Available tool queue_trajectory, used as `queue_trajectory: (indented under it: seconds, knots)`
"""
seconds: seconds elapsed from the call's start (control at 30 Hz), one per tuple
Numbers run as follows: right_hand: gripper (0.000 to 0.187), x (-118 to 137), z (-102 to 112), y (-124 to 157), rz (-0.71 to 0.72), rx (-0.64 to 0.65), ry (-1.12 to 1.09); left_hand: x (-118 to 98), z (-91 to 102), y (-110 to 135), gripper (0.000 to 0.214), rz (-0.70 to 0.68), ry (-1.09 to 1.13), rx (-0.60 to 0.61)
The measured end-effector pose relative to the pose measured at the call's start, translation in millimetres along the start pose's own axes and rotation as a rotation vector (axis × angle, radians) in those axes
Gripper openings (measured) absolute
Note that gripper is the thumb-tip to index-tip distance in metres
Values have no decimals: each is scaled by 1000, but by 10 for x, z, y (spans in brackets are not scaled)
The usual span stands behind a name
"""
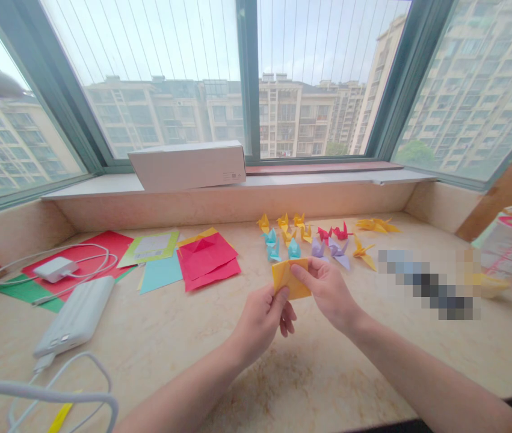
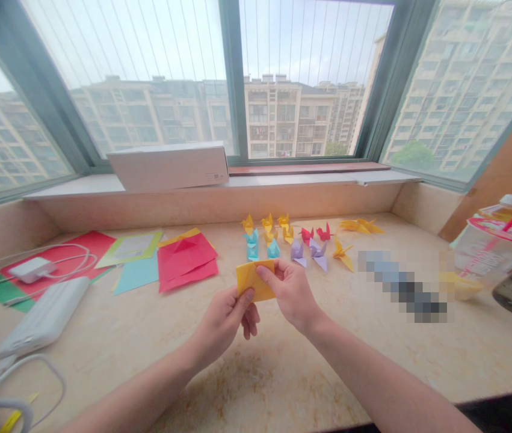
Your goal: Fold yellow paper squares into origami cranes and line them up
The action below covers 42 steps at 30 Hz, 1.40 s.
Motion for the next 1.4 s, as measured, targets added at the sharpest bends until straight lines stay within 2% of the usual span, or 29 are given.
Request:
queue_trajectory:
  seconds: [0.13, 0.23, 0.33, 0.5, 0.57, 0.7, 0.87, 1.1, 1.27, 1.4]
  knots:
    - [34, -22, 12, 3, 5, -13, 2, -17, -14, 20, 46, 13, 6, 20]
    - [32, -64, -43, 14, -2, 68, 28, -10, -9, 21, 48, 51, 23, 23]
    - [28, -77, -86, 22, 42, 117, 62, -26, 27, 1, 48, 57, 51, -24]
    - [22, -12, 19, 32, 201, -62, 237, -62, 53, -12, 46, 34, 91, -72]
    - [16, 23, 22, 49, 259, -70, 288, -60, 42, -2, 46, 35, 98, -55]
    - [11, 69, -4, 76, 319, -18, 299, -109, 73, 21, 46, -7, 36, -60]
    - [11, 23, -57, 60, 280, 90, 216, -257, 169, 26, 36, -100, 15, -148]
    - [17, 45, -130, 57, 296, 263, 95, -268, 186, 6, 38, -55, 92, -165]
    - [16, 139, -47, 45, 410, 172, 254, -285, 164, -7, 42, -55, 158, -78]
    - [17, 159, -42, 46, 475, 169, 335, -290, 207, -21, 43, -112, 85, -104]
Point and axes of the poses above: each hand's wrist, its own y-axis away from the middle knuckle, its own z-axis out of the back of the hand, x = y × z, the point moved 7 cm from there along -y, towards the middle knuckle, and after that the axes turned 5 degrees about y, right-handed, at the moved point
